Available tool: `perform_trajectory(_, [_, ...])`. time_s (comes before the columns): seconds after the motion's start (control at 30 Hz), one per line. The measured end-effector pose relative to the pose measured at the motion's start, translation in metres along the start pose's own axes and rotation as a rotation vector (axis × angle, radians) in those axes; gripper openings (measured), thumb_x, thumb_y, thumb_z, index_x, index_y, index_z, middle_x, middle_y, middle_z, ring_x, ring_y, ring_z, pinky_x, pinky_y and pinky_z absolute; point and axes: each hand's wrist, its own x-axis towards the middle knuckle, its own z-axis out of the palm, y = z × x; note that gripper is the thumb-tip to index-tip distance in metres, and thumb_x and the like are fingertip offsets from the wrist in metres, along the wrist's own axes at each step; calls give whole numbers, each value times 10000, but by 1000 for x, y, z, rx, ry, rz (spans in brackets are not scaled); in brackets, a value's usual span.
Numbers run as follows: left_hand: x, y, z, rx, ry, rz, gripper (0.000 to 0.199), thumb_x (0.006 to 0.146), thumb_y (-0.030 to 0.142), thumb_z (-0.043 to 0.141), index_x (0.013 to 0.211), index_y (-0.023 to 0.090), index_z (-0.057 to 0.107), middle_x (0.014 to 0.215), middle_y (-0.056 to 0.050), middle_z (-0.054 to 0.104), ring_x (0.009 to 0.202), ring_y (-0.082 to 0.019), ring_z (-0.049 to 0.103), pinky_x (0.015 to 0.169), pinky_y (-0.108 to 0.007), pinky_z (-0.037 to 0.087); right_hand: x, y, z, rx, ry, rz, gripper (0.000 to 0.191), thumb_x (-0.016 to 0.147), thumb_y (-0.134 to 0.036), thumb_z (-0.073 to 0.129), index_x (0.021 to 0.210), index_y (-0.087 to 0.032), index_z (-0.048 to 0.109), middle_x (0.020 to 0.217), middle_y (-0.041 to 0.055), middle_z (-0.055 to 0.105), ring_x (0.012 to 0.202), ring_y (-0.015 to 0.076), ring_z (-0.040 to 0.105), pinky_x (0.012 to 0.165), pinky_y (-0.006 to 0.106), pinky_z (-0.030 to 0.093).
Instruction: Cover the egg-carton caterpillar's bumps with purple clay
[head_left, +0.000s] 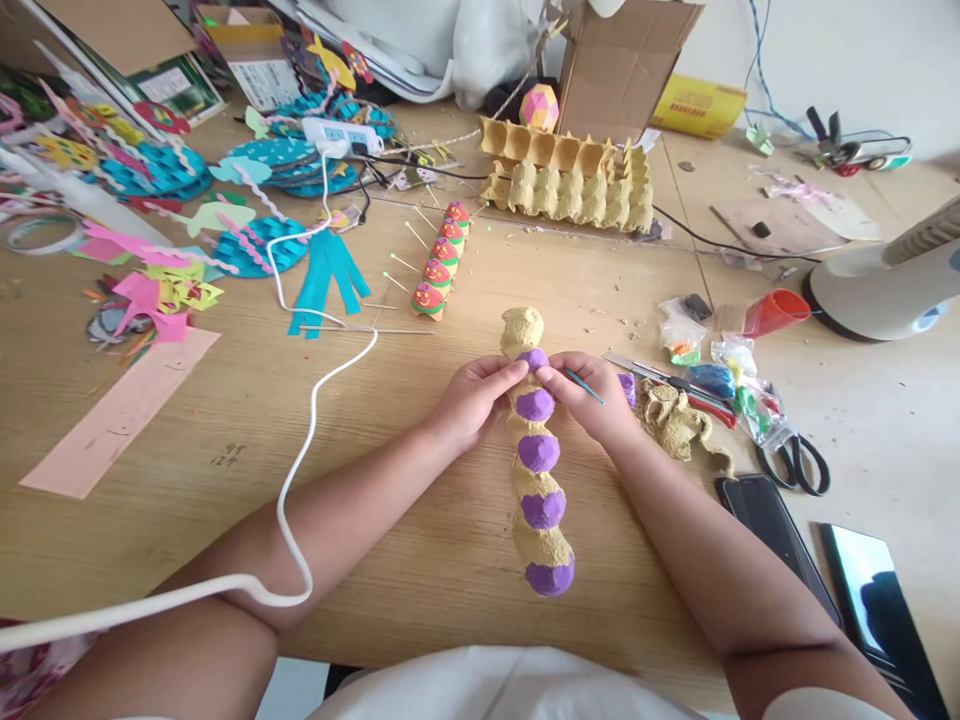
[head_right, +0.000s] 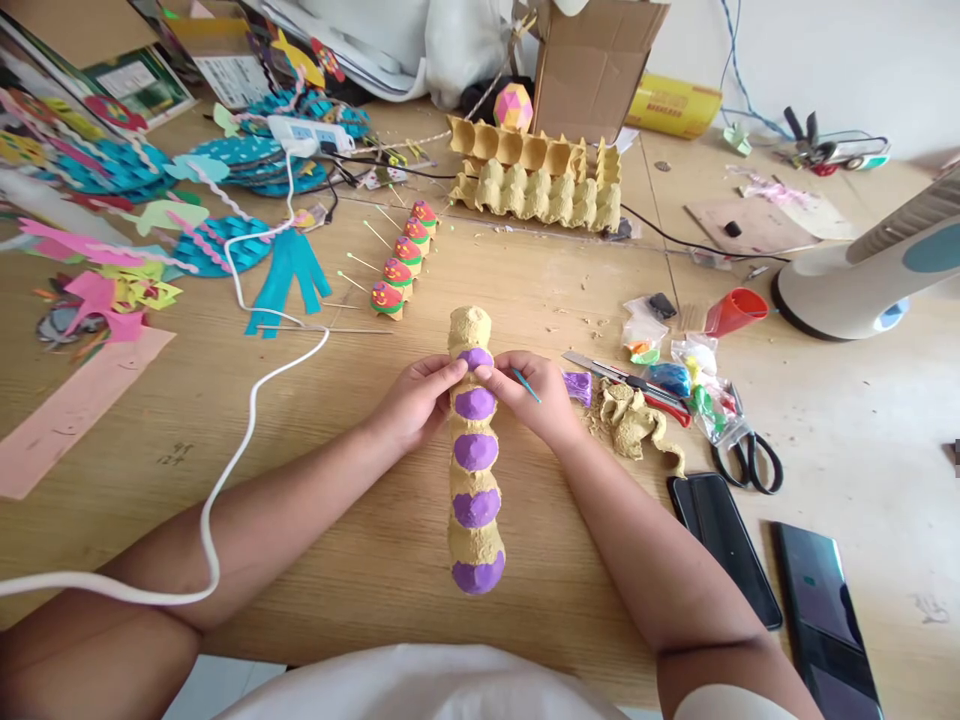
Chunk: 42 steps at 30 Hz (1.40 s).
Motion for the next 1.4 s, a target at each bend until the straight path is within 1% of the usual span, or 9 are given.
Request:
perform_trajectory(0.13, [-1,4,4,-46,-15,-16,411,642,467,999,814,159,788,785,-25,793,674,-129,716,679,-253,569,0,1,-1,49,-28,-5,556,765,-733,815,811,-182,754,686,16,646,635,148,541,604,283,450])
perform_trajectory(0.2, [-1,4,5,-47,-17,-20,408,644,464,997,808,158,783,787,-26,793,668,-130,711,673,-256,568,0,0,0,42,-24,2,545,728,-712,857,821,-183,762,676,9,639,618,144,527,581,281,433])
perform_trajectory(0.33, [0,4,3,-34,-29,-29,394,672,459,981,819,158,774,792,-29,789,676,-137,711,681,-266,568,-1,0,1,2,19,8,550,718,-713,862,767,-177,747,619,-2,595,575,131,488,533,277,382])
perform_trajectory(0.5, [-1,4,3,-25,-43,-33,416,658,474,988,779,160,743,773,-22,777,675,-131,705,683,-263,564,-1,-1,0,63,0,25,540,698,-700,882,754,-184,732,627,-2,607,581,135,508,549,282,417])
perform_trajectory(0.7, [-3,5,5,-30,-31,-33,448,636,476,998,723,160,693,709,-2,733,627,-113,664,639,-251,539,-1,-1,2,67,6,26,538,698,-697,882,739,-187,716,626,-4,602,581,133,501,547,282,410])
perform_trajectory(0.83, [-3,5,6,-48,-33,-37,430,641,470,994,760,161,720,725,-4,740,632,-116,665,644,-255,539,-1,2,2,58,29,2,553,704,-710,873,712,-190,685,615,-15,564,578,124,470,538,275,384])
perform_trajectory(1.0, [-2,4,5,-55,-24,-30,411,651,468,989,811,163,764,768,-17,767,661,-128,684,672,-263,549,0,3,0,56,-19,-14,544,718,-713,862,782,-192,719,661,-3,604,607,135,501,569,281,414])
perform_trajectory(1.2, [-2,5,5,4,-36,-14,416,653,487,989,737,169,733,723,-5,747,643,-119,671,650,-254,542,-1,0,1,-21,29,-10,558,726,-723,849,725,-180,720,617,-4,571,577,122,448,536,281,344])
perform_trajectory(1.4, [-2,2,4,-13,-17,-4,400,658,474,989,778,168,761,750,-16,764,666,-132,695,670,-264,550,-2,1,0,-17,4,-44,565,775,-736,802,761,-177,724,638,-2,574,598,129,474,556,281,376])
